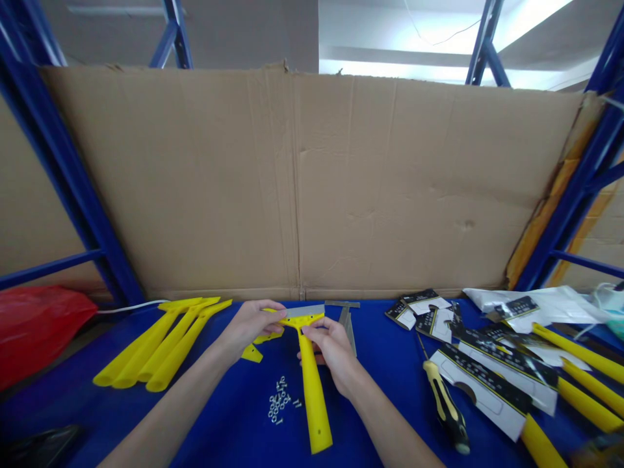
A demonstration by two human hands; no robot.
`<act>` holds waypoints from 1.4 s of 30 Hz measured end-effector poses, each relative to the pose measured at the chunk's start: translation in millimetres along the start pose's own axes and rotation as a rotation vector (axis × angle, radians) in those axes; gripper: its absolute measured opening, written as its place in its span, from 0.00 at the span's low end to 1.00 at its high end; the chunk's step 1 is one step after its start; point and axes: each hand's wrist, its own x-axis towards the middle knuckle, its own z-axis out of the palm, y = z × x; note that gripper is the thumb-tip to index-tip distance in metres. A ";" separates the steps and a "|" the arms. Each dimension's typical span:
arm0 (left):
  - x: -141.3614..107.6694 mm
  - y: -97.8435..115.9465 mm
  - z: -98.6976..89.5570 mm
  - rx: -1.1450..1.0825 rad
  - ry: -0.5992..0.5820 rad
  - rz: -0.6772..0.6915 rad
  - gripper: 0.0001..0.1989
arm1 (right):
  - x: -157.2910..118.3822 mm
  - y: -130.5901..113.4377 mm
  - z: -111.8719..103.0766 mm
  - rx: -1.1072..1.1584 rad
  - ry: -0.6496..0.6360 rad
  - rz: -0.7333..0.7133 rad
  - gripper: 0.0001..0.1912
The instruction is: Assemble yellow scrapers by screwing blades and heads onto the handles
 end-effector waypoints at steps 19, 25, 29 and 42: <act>-3.2 2.9 -3.6 0.012 0.028 0.024 0.07 | 0.8 1.1 -0.7 0.019 -0.004 -0.022 0.14; -3.3 4.3 -4.6 0.021 0.081 0.071 0.02 | 3.9 3.0 -1.5 0.031 0.008 -0.010 0.13; 1.1 -2.0 -10.9 0.061 0.117 0.157 0.03 | 5.0 3.1 -1.9 0.038 0.007 -0.007 0.13; 3.0 -39.2 -30.9 0.488 0.117 0.679 0.07 | 3.4 1.2 -2.2 0.035 0.013 -0.016 0.12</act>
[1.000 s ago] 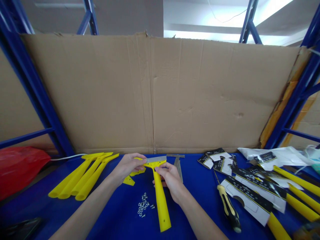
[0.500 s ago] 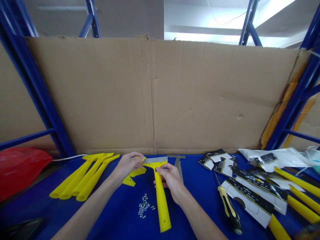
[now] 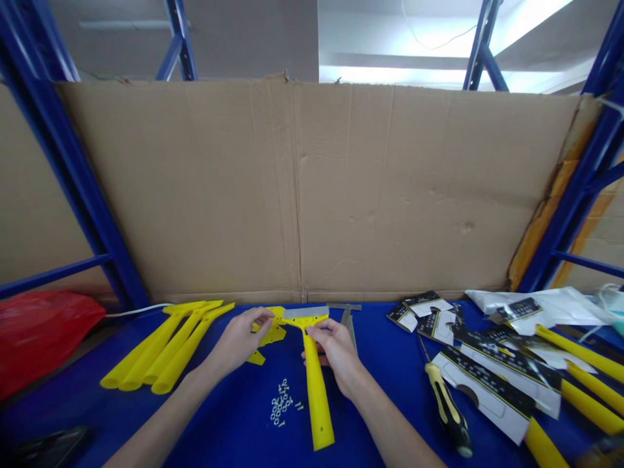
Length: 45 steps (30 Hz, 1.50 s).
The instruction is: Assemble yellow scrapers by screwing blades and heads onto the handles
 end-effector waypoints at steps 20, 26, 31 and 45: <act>0.0 16.7 14.8 0.133 -0.002 0.219 0.11 | -5.8 -2.3 4.6 -0.016 -0.037 -0.019 0.14; 0.3 20.4 14.0 0.082 -0.033 0.153 0.11 | -4.4 -0.5 4.1 -0.014 -0.037 -0.017 0.13; 4.6 26.3 9.8 -0.141 0.010 -0.060 0.07 | -6.4 -1.6 5.2 -0.013 -0.044 -0.026 0.13; 11.4 27.9 -15.8 -0.639 0.133 -0.311 0.23 | -8.2 -4.0 4.2 -0.013 -0.034 0.000 0.12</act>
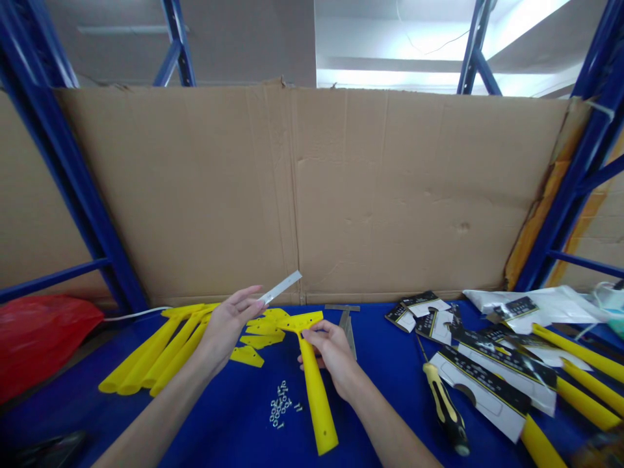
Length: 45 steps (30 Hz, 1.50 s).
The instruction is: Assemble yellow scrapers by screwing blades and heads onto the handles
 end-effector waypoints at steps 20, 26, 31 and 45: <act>-8.5 -16.4 20.1 0.524 0.017 0.330 0.06 | 2.5 0.4 -0.1 0.007 0.005 0.002 0.11; -7.5 -27.5 20.9 0.657 -0.078 0.474 0.10 | 4.5 3.4 -1.1 0.009 -0.003 -0.006 0.13; -11.5 -26.7 21.9 0.621 -0.129 0.413 0.10 | 2.9 1.9 -0.2 0.006 -0.005 -0.008 0.12; -2.3 -21.1 20.5 0.023 -0.080 -0.088 0.10 | 0.9 -1.6 0.9 -0.010 -0.006 -0.015 0.09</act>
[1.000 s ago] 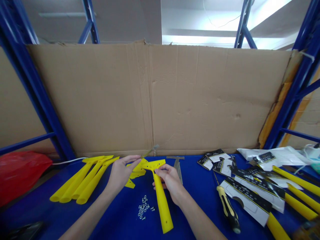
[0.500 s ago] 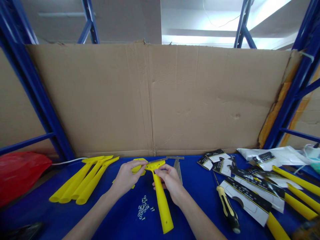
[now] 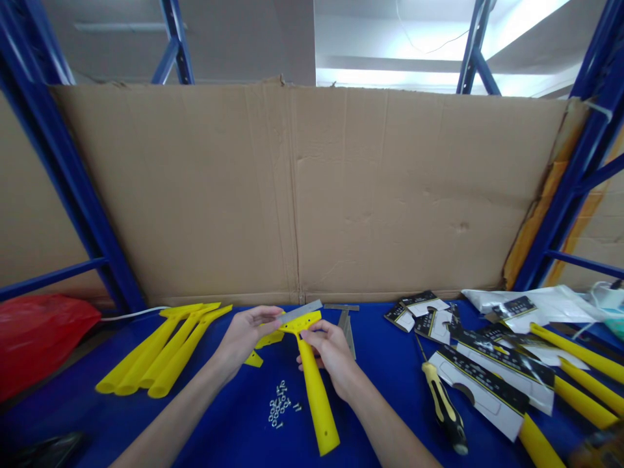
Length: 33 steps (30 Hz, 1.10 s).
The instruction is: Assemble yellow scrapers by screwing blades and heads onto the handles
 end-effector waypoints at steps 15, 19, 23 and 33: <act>3.0 1.5 -4.0 0.010 0.016 -0.050 0.10 | -0.8 3.0 -1.0 0.029 -0.018 -0.024 0.11; 5.4 -2.8 -0.5 0.037 0.043 -0.037 0.10 | 0.0 2.9 -0.9 0.032 -0.013 -0.027 0.12; 6.8 -7.1 2.6 0.004 0.042 -0.025 0.10 | 0.7 4.1 -1.8 0.049 -0.019 -0.024 0.13; 2.0 1.7 5.4 -0.016 0.005 -0.157 0.10 | 1.2 9.0 -0.9 0.109 -0.060 -0.027 0.15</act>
